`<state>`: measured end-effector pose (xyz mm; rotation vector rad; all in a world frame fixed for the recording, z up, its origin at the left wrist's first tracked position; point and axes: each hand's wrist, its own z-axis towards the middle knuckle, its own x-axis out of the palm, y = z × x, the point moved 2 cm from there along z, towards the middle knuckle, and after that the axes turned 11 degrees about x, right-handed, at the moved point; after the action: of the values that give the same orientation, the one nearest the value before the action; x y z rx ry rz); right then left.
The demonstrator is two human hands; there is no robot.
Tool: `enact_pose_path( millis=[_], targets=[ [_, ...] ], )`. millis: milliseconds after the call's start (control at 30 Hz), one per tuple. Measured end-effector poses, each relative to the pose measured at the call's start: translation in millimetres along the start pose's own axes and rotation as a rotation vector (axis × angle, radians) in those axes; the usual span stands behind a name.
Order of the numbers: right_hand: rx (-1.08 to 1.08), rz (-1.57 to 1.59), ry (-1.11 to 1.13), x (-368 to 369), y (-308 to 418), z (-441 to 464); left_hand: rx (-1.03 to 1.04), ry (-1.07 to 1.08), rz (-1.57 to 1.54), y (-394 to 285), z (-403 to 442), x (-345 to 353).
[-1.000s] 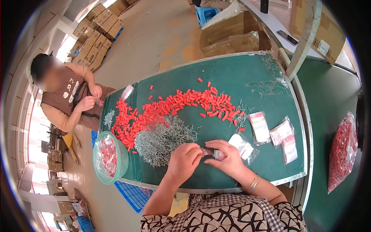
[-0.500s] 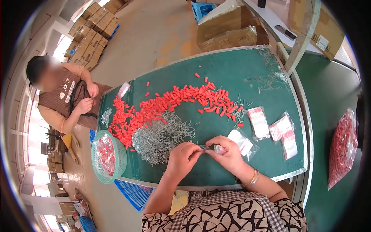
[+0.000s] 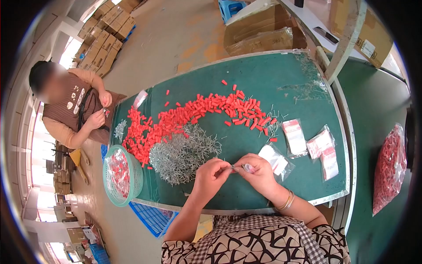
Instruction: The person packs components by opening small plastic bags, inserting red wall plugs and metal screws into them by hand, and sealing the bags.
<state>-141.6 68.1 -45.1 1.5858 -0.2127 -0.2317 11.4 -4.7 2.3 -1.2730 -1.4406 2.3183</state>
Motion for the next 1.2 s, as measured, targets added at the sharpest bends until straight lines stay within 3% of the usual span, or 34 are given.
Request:
enact_pose_path(
  millis=[400, 700, 833, 1000, 1200],
  targets=[
    [0.011, -0.002, 0.011, 0.8, -3.2, -1.3, -0.033, -0.006, -0.057, 6.7, -2.3, 3.4],
    [0.181, 0.1, 0.033, 1.9, -4.5, -0.7, -0.055, -0.013, -0.037, 11.1, -9.3, -6.3],
    [0.151, 0.087, 0.042, 2.2, -5.1, 0.5, 0.006, -0.023, -0.042, 14.1, -4.9, -4.4],
    [0.053, -0.008, 0.06, 1.8, -1.8, -0.5, -0.089, -0.033, -0.126, 9.0, -9.7, -0.8],
    [0.145, 0.125, 0.008, 6.3, -11.9, -1.3, -0.057, -0.053, -0.076, 20.7, -22.5, 2.6]
  ],
)
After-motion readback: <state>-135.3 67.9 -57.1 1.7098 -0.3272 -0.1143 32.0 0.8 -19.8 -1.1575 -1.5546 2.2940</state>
